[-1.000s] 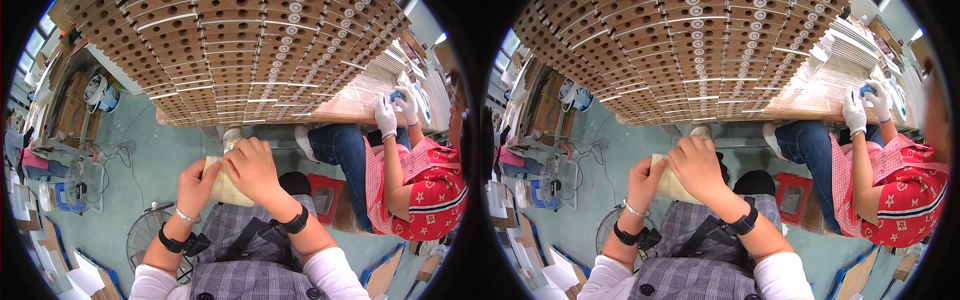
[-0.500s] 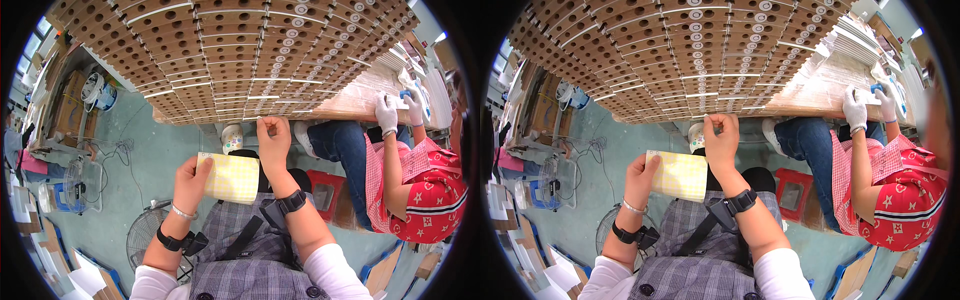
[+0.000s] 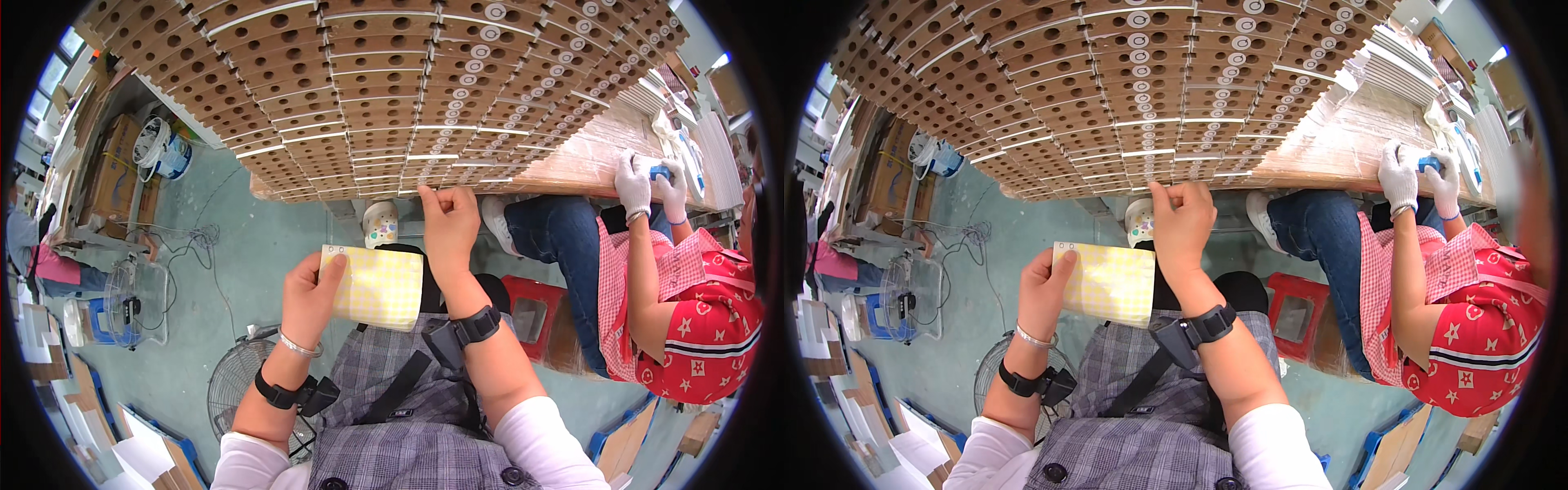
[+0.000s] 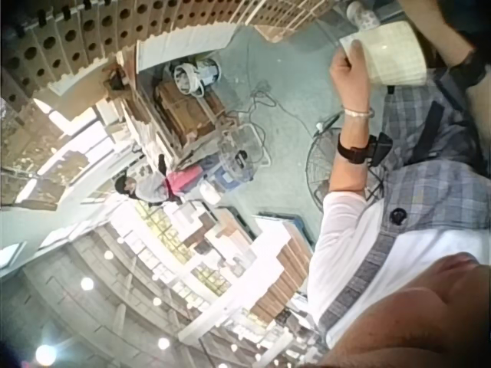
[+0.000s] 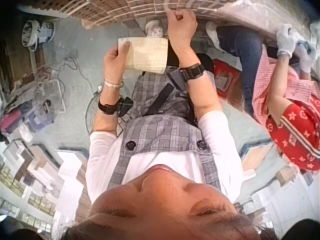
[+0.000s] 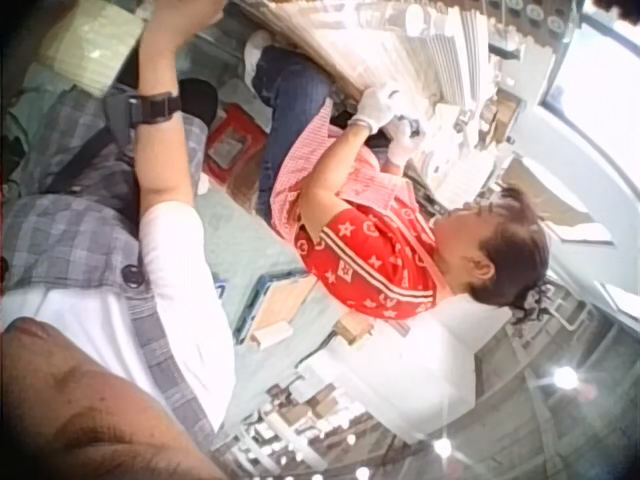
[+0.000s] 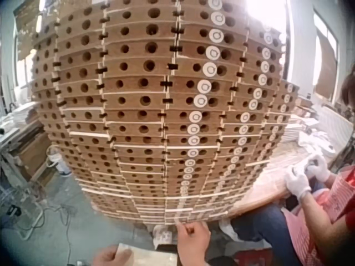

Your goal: Applying small white stickers/caps to pre-drilled holes on a stack of white wooden panels.

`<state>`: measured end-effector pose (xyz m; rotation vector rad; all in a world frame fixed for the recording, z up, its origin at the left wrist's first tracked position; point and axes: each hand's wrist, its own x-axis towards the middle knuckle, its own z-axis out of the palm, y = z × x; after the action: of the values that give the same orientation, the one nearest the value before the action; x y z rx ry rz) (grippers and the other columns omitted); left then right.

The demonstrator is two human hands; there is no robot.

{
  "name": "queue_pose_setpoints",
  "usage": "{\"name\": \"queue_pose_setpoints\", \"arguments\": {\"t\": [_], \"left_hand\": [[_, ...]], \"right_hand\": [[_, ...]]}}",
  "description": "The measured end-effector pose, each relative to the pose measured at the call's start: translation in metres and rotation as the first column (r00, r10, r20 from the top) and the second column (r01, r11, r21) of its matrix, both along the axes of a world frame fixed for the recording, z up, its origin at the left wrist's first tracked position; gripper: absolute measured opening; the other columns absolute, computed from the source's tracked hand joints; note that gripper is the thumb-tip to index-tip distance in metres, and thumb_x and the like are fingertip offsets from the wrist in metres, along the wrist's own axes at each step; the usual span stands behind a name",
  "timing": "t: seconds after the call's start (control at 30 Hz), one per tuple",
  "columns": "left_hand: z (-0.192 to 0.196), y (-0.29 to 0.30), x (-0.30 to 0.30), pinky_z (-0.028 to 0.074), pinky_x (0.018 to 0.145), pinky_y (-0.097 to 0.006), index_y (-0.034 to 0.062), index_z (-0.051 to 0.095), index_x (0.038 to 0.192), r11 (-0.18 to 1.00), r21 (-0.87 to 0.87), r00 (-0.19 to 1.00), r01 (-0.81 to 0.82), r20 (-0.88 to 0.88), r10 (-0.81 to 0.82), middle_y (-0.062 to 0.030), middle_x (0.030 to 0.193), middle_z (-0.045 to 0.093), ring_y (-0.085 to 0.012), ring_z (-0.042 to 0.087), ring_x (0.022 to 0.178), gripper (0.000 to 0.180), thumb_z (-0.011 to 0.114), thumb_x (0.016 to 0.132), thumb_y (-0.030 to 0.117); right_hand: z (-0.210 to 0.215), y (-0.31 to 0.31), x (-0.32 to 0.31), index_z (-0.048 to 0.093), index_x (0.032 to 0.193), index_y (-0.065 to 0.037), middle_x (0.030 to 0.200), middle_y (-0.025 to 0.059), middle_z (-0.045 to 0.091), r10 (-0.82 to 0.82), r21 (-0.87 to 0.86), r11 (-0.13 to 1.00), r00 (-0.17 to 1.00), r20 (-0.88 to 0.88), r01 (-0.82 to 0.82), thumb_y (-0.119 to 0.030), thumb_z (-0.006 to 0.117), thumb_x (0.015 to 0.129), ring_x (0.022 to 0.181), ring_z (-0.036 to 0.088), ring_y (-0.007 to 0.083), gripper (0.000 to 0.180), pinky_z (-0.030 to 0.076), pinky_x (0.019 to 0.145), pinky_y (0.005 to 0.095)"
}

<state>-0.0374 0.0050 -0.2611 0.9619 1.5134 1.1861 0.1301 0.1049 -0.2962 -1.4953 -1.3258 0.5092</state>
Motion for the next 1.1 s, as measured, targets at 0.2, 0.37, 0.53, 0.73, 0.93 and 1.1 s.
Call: {"name": "queue_pose_setpoints", "arguments": {"t": [0.2, 0.37, 0.53, 0.73, 0.93, 1.1], "left_hand": [[0.001, 0.000, 0.005, 0.044, 0.057, -0.021, -0.0026, 0.064, 0.093, 0.999, 0.018, 0.998, 0.029, -0.051, -0.028, -0.0008, 0.075, 0.063, -0.0045, 0.055, 0.065, 0.021, 0.060, 0.088, 0.018], [0.006, 0.000, 0.012, 0.045, 0.058, -0.022, -0.0014, 0.064, 0.095, 0.996, -0.003, 0.987, 0.087, -0.137, -0.087, -0.0014, 0.075, 0.064, -0.0047, 0.055, 0.066, 0.019, 0.061, 0.087, 0.015], [0.005, 0.000, 0.015, 0.041, 0.054, -0.022, -0.0013, 0.064, 0.093, 0.996, 0.029, 0.986, 0.087, -0.142, -0.082, 0.0003, 0.068, 0.060, -0.0034, 0.048, 0.061, 0.017, 0.061, 0.087, 0.015], [0.002, -0.001, 0.013, 0.033, 0.048, -0.024, -0.0014, 0.061, 0.084, 0.993, 0.014, 0.972, 0.121, -0.206, -0.116, 0.0025, 0.058, 0.047, -0.0038, 0.036, 0.057, 0.017, 0.057, 0.088, 0.015], [-0.002, -0.001, 0.011, 0.038, 0.053, -0.023, -0.0028, 0.062, 0.089, 0.995, 0.007, 0.991, 0.102, -0.085, -0.101, 0.0018, 0.064, 0.053, -0.0044, 0.043, 0.061, 0.024, 0.050, 0.092, 0.018], [-0.010, -0.003, 0.003, 0.041, 0.058, -0.023, -0.0047, 0.061, 0.092, 0.997, -0.031, 0.993, 0.066, -0.099, -0.069, 0.0004, 0.069, 0.057, -0.0050, 0.048, 0.065, 0.027, 0.049, 0.093, 0.019]], "right_hand": [[0.011, -0.022, 0.000, 0.058, 0.076, -0.002, 0.071, 0.0046, 0.049, 0.360, 0.080, 0.931, 0.933, -0.030, -0.356, -0.004, 0.064, 0.078, 0.062, 0.050, 0.0141, 0.007, 0.041, 0.057, 0.0259], [0.032, -0.045, -0.010, 0.059, 0.078, -0.008, 0.077, 0.0054, 0.052, 0.576, 0.055, 0.812, 0.814, 0.079, -0.580, -0.007, 0.065, 0.074, 0.078, 0.052, 0.0257, 0.007, 0.039, 0.069, 0.0368], [0.041, -0.048, -0.009, 0.058, 0.076, -0.008, 0.079, 0.0039, 0.051, 0.531, 0.094, 0.804, 0.779, 0.334, -0.587, -0.009, 0.065, 0.072, 0.081, 0.051, 0.0234, 0.009, 0.036, 0.070, 0.0362], [0.042, -0.052, -0.012, 0.055, 0.072, -0.008, 0.075, 0.0038, 0.047, 0.412, 0.172, 0.800, 0.734, 0.539, -0.575, -0.011, 0.064, 0.070, 0.077, 0.049, 0.0232, 0.010, 0.037, 0.069, 0.0352], [0.030, -0.053, -0.016, 0.054, 0.072, -0.007, 0.076, 0.0055, 0.048, 0.438, 0.182, 0.801, 0.766, 0.470, -0.570, -0.007, 0.065, 0.067, 0.076, 0.049, 0.0247, 0.012, 0.038, 0.069, 0.0367], [-0.004, -0.026, -0.005, 0.056, 0.077, -0.004, 0.082, 0.0041, 0.051, 0.233, -0.025, 0.968, 0.933, -0.274, -0.249, -0.001, 0.063, 0.076, 0.073, 0.053, 0.0173, 0.008, 0.041, 0.066, 0.0290]]}}
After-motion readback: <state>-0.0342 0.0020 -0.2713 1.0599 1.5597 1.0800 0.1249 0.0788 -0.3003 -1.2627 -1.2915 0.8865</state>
